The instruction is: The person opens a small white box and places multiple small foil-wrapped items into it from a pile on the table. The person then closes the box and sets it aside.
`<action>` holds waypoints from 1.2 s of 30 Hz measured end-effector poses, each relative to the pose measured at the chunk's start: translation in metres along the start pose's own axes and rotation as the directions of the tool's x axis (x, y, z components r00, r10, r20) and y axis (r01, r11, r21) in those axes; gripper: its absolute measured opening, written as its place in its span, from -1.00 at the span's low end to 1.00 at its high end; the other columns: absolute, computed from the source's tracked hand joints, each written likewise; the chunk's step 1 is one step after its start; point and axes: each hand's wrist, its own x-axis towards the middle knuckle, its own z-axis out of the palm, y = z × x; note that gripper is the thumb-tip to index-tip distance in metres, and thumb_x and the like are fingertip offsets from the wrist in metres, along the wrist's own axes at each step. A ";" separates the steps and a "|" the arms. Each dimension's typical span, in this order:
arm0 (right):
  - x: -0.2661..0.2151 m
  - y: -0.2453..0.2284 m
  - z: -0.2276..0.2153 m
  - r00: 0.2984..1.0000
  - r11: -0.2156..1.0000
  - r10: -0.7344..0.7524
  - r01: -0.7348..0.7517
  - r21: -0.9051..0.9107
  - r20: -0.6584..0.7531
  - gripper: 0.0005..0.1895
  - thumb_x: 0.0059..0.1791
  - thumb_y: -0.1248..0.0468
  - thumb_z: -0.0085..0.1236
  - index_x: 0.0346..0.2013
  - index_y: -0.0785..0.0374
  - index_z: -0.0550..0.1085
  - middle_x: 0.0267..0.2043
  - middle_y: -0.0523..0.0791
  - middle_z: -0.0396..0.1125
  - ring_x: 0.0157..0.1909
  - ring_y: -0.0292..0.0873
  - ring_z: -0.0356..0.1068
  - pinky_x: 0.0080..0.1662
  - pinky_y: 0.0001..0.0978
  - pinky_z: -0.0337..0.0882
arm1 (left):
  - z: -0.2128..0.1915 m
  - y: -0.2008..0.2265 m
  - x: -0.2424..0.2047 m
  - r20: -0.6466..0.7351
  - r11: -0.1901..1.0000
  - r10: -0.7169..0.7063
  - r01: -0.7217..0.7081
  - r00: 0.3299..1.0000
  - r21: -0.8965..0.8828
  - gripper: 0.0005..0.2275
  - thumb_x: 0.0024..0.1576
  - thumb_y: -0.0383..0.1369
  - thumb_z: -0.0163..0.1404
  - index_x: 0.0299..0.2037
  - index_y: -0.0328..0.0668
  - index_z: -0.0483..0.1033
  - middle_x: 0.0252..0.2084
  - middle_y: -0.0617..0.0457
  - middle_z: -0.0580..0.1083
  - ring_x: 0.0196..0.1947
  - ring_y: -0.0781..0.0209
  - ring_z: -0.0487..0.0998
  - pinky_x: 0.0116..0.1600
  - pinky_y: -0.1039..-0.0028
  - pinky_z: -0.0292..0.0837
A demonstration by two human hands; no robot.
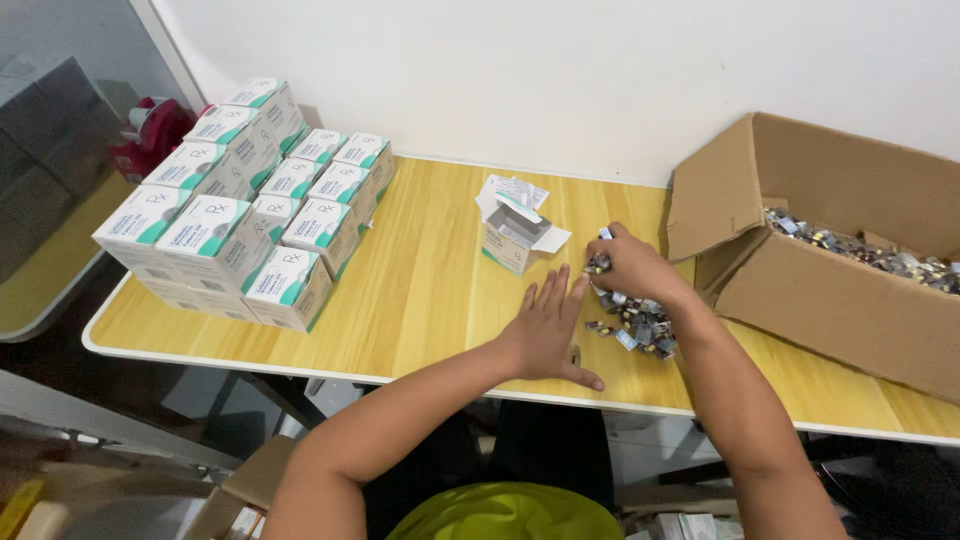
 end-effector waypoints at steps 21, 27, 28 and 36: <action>-0.023 0.030 -0.027 0.965 0.906 -0.244 0.192 0.377 0.095 -0.55 0.03 0.03 0.11 0.11 0.21 0.43 0.08 -0.04 0.32 0.15 -0.06 0.32 0.16 -0.24 0.35 | -0.023 0.001 0.033 -0.606 0.969 0.202 -0.247 0.769 0.010 -0.49 0.08 -0.08 0.25 0.10 -0.23 0.43 -0.01 -0.06 0.47 -0.01 -0.04 0.55 0.05 0.21 0.47; -0.020 0.043 -0.028 0.961 0.824 -0.277 0.238 0.514 0.000 -0.65 0.19 0.12 -0.20 0.11 0.26 0.42 0.09 -0.08 0.32 0.20 -0.17 0.28 0.22 -0.29 0.28 | -0.096 -0.044 0.000 -0.733 0.990 0.122 -0.132 0.669 0.045 -0.66 -0.03 -0.10 0.34 -0.31 -0.14 0.52 -0.31 0.10 0.50 -0.23 0.09 0.53 -0.12 0.26 0.43; -0.019 0.042 -0.029 0.957 0.814 -0.289 0.253 0.523 -0.015 -0.64 0.20 0.12 -0.23 0.11 0.27 0.42 0.09 -0.08 0.32 0.22 -0.17 0.28 0.24 -0.29 0.27 | -0.106 -0.053 -0.006 -0.702 0.992 0.121 -0.117 0.702 0.054 -0.63 -0.12 -0.09 0.35 -0.31 -0.15 0.54 -0.31 0.11 0.51 -0.20 0.08 0.52 -0.08 0.24 0.39; -0.023 0.028 -0.031 0.966 0.718 -0.259 0.187 0.670 0.008 -0.56 0.18 0.04 -0.23 0.23 0.24 0.34 0.14 -0.11 0.36 0.28 -0.22 0.31 0.25 -0.30 0.28 | -0.082 -0.066 0.008 -0.470 0.974 0.035 0.075 0.882 0.212 -0.89 0.06 -0.34 0.18 -0.24 -0.03 0.64 -0.15 0.14 0.56 0.06 0.16 0.50 0.26 0.21 0.23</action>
